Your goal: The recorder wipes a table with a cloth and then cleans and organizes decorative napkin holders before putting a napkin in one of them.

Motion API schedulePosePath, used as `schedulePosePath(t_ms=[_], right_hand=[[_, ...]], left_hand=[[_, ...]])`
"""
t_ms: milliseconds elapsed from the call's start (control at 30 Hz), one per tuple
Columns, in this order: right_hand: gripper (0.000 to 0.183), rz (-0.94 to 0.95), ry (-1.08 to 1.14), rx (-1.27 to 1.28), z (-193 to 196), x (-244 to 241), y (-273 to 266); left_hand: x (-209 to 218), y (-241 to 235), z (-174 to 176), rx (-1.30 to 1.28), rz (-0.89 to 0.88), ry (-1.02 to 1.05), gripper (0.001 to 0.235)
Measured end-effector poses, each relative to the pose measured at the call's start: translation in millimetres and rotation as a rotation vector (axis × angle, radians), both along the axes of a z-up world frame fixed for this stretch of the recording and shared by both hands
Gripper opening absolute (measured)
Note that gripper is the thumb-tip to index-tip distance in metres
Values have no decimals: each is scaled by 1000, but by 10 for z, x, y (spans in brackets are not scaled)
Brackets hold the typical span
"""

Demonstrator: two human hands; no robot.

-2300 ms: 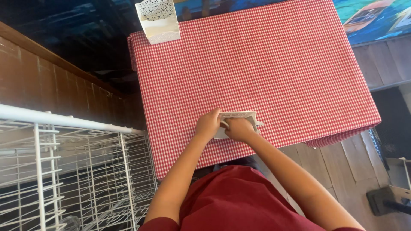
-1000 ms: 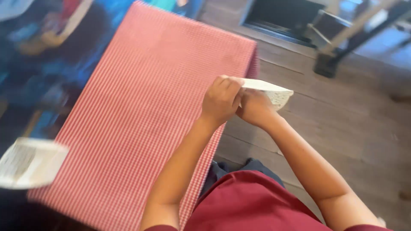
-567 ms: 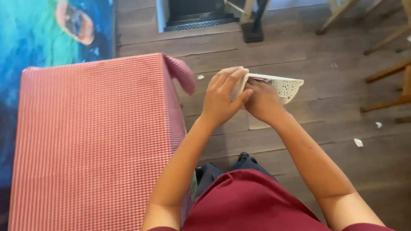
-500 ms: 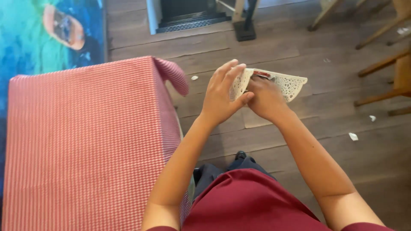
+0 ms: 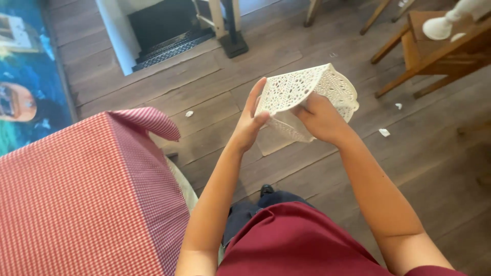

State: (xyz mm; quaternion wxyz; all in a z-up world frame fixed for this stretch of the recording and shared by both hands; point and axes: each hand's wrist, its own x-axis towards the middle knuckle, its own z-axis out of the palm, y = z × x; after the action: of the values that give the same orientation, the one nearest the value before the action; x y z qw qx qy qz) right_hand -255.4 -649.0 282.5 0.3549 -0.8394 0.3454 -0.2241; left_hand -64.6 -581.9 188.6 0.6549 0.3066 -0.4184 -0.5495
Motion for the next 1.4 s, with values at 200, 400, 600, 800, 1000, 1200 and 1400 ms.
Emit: schedulePosePath(t_ms=[200, 400, 600, 800, 1000, 1200, 1400], right_hand=[[33, -266, -254, 371, -52, -403, 4], [52, -75, -466, 384, 95, -658, 200], [69, -58, -210, 237, 337, -665, 269], [55, -40, -310, 546, 113, -604, -45], [37, -94, -306, 532, -297, -580, -144], [34, -156, -260, 547, -304, -445, -60], [37, -177, -173, 495, -82, -486, 101]], left_hand=[[-433, -353, -382, 47, -213, 201, 123], [-808, -634, -663, 145, -108, 397, 94], [-783, -526, -454, 136, -22, 435, 94], [-700, -331, -193, 7, 93, 133, 99], [-646, -242, -151, -22, 88, -2, 102], [-540, -330, -371, -35, 113, 46, 95], [-562, -397, -323, 3, 103, 75, 92]])
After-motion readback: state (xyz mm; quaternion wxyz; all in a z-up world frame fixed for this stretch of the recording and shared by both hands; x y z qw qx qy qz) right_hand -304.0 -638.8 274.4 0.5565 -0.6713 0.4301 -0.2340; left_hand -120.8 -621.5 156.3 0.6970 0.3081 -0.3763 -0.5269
